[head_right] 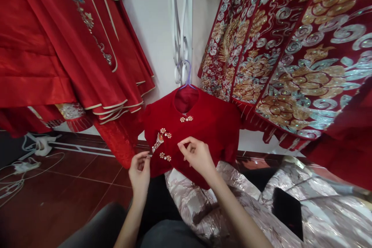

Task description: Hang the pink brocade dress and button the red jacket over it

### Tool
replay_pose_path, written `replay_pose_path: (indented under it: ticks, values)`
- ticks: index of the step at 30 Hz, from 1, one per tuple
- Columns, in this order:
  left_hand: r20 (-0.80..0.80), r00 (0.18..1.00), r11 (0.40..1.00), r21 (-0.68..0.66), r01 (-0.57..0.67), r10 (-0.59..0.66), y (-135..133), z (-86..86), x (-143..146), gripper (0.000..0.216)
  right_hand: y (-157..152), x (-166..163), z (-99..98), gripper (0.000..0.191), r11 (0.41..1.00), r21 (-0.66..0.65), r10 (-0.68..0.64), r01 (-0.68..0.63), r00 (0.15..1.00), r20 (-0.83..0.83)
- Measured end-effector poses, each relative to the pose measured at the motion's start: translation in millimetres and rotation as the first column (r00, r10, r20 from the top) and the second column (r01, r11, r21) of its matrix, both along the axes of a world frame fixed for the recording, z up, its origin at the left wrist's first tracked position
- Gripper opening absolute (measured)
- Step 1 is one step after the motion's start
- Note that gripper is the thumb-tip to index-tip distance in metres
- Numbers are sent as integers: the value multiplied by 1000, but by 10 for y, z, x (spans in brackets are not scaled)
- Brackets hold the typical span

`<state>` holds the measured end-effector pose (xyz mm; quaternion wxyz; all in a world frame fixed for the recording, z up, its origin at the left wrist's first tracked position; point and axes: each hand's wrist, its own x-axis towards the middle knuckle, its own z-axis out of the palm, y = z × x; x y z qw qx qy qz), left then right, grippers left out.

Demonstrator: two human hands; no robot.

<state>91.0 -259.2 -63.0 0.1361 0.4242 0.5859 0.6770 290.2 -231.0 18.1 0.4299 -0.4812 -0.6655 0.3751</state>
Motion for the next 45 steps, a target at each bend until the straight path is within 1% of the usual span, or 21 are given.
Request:
replay_pose_path:
  ticks: [1, 2, 3, 5, 7, 8, 12, 15, 19, 23, 26, 29, 31, 33, 35, 36, 38, 39, 40, 42, 45]
  values:
    - [-22, 999, 1000, -6, 24, -24, -8, 20, -7, 16, -7, 33, 36, 25, 1000, 6, -18, 18, 1000, -3]
    - [-55, 996, 997, -23, 74, -75, -17, 35, -1, 14, -13, 48, 47, 25, 1000, 2, -19, 19, 1000, -1]
    - [-95, 985, 989, -50, 138, -142, -27, 46, 19, 13, -16, 46, 34, 24, 1000, -16, 3, -3, 1000, 10]
    - [-177, 951, 965, -109, 238, -254, -45, 53, 82, 13, -16, 4, -44, 22, 993, -74, 101, -97, 993, 54]
    - [-235, 930, 956, -142, 256, -284, -58, 47, 147, 16, -13, -67, -151, 19, 979, -107, 186, -175, 976, 111]
    - [-257, 925, 957, -149, 249, -280, -61, 42, 168, 18, -10, -105, -202, 18, 977, -101, 198, -185, 971, 137]
    - [-307, 898, 946, -183, 269, -315, -50, 25, 160, 18, 3, -235, -341, 13, 990, -16, 141, -141, 978, 155]
    - [-275, 901, 937, -192, 292, -337, -25, 10, 117, 15, 13, -305, -421, 12, 993, -5, 116, -116, 986, 118]
    - [-159, 927, 935, -166, 314, -340, 1, -30, 111, 15, 23, -351, -511, 15, 998, 24, 56, -58, 994, 89]
    - [-76, 935, 932, -137, 335, -347, 19, -69, 148, 18, 37, -334, -525, 11, 996, 37, 77, -80, 994, 75]
    - [-48, 946, 940, -137, 312, -320, 22, -96, 181, 18, 50, -322, -532, 10, 995, 36, 95, -98, 992, 79]
    - [-36, 950, 941, -153, 301, -310, 7, -97, 196, 19, 64, -325, -550, 10, 995, 36, 86, -88, 994, 62]
    - [-59, 945, 935, -178, 307, -321, 9, -53, 185, 21, 78, -311, -536, 12, 995, 21, 95, -96, 995, 30]
    - [-115, 940, 938, -170, 301, -323, 55, 44, 159, 23, 97, -262, -480, 16, 990, -24, 139, -139, 990, -19]
    - [-207, 930, 952, -108, 286, -303, 165, 190, 125, 23, 116, -173, -389, 21, 965, -102, 235, -243, 968, -92]
    - [-267, 919, 957, -69, 282, -290, 241, 274, 106, 22, 124, -118, -339, 24, 939, -144, 296, -313, 946, -130]
    - [-425, 862, 957, -46, 286, -277, 414, 444, 68, 22, 135, -7, -247, 29, 874, -209, 402, -438, 895, -196]
    - [-515, 810, 956, -73, 285, -281, 499, 522, 48, 22, 138, 42, -212, 30, 852, -223, 431, -473, 877, -215]
    - [-600, 747, 954, -111, 278, -287, 575, 590, 26, 22, 140, 82, -187, 31, 845, -225, 440, -485, 870, -224]
    - [-724, 611, 944, -190, 269, -319, 686, 696, -24, 21, 144, 132, -166, 30, 858, -206, 425, -470, 876, -229]
    - [-810, 448, 919, -268, 289, -378, 753, 801, -111, 20, 152, 144, -185, 29, 867, -182, 419, -463, 877, -235]
